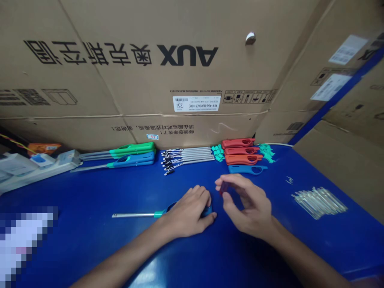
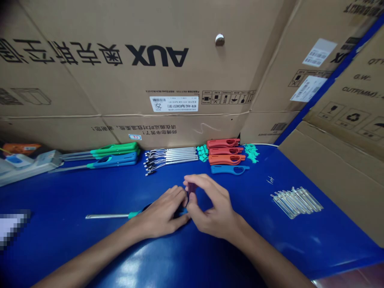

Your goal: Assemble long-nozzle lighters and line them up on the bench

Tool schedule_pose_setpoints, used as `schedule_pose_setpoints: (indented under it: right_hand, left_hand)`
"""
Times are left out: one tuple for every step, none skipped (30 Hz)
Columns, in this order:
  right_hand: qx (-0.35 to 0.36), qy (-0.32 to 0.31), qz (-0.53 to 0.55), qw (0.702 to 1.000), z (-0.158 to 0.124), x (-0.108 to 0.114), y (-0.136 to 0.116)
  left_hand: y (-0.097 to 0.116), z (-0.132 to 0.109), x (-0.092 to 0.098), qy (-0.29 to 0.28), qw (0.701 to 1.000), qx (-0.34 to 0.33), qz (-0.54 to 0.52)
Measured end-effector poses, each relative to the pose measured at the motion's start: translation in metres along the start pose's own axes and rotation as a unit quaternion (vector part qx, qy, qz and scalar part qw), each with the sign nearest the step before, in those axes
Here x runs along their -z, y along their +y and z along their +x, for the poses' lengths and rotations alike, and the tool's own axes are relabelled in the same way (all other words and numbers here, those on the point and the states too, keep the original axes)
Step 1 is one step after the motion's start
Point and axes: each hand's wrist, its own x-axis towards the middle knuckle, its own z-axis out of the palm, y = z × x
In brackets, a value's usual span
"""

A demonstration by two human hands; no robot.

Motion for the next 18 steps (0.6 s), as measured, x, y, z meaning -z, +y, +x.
schedule_pose_setpoints:
  right_hand:
    - [-0.005, 0.018, 0.006, 1.000, 0.000, 0.002, 0.001]
    - [-0.011, 0.033, 0.008, 0.999, 0.001, 0.003, 0.003]
    - [-0.017, 0.045, 0.008, 0.999, 0.001, 0.005, 0.004]
    - [-0.023, 0.052, 0.006, 0.998, 0.002, 0.006, 0.006]
    - [-0.027, 0.051, 0.002, 0.998, 0.002, 0.007, 0.007]
    - [-0.030, 0.045, -0.003, 0.998, 0.002, 0.007, 0.009]
    - [-0.032, 0.039, -0.010, 0.999, 0.001, 0.007, 0.010]
    - [-0.033, 0.032, -0.016, 0.999, 0.001, 0.007, 0.011]
    - [-0.032, 0.027, -0.021, 0.999, 0.000, 0.006, 0.012]
    - [-0.031, 0.024, -0.024, 0.999, -0.001, 0.006, 0.012]
    - [-0.031, 0.024, -0.026, 0.999, -0.001, 0.007, 0.013]
    - [-0.030, 0.025, -0.028, 0.999, -0.001, 0.008, 0.013]
    - [-0.031, 0.028, -0.028, 0.999, 0.000, 0.009, 0.013]
    - [-0.034, 0.030, -0.031, 0.999, 0.001, 0.012, 0.012]
    - [-0.040, 0.030, -0.035, 0.998, 0.002, 0.014, 0.011]
    - [-0.049, 0.022, -0.044, 0.998, 0.003, 0.017, 0.010]
    - [-0.061, 0.003, -0.055, 0.997, 0.005, 0.019, 0.008]
    - [-0.073, -0.024, -0.067, 0.995, 0.007, 0.021, 0.005]
  left_hand:
    - [0.001, 0.000, 0.001, 0.001, 1.000, 0.002, 0.000]
    - [0.002, 0.001, 0.003, 0.001, 1.000, 0.004, 0.002]
    - [0.003, 0.001, 0.004, 0.002, 1.000, 0.004, 0.006]
    - [0.004, 0.001, 0.005, 0.001, 1.000, 0.003, 0.013]
    - [0.005, 0.002, 0.006, -0.001, 1.000, -0.001, 0.024]
    - [0.006, 0.002, 0.006, -0.004, 0.999, -0.007, 0.038]
    - [0.007, 0.003, 0.006, -0.008, 0.998, -0.013, 0.054]
    - [0.008, 0.003, 0.006, -0.011, 0.997, -0.018, 0.072]
    - [0.009, 0.004, 0.006, -0.014, 0.995, -0.022, 0.092]
    - [0.011, 0.005, 0.006, -0.016, 0.993, -0.025, 0.113]
    - [0.013, 0.006, 0.007, -0.018, 0.990, -0.028, 0.134]
    - [0.015, 0.007, 0.008, -0.019, 0.988, -0.031, 0.153]
    - [0.017, 0.008, 0.010, -0.020, 0.985, -0.035, 0.167]
    - [0.019, 0.010, 0.013, -0.017, 0.984, -0.039, 0.172]
    - [0.020, 0.011, 0.017, -0.010, 0.986, -0.039, 0.161]
    - [0.020, 0.012, 0.021, 0.003, 0.991, -0.033, 0.129]
    - [0.020, 0.013, 0.025, 0.020, 0.997, -0.020, 0.077]
    - [0.020, 0.014, 0.028, 0.039, 0.999, -0.003, 0.010]
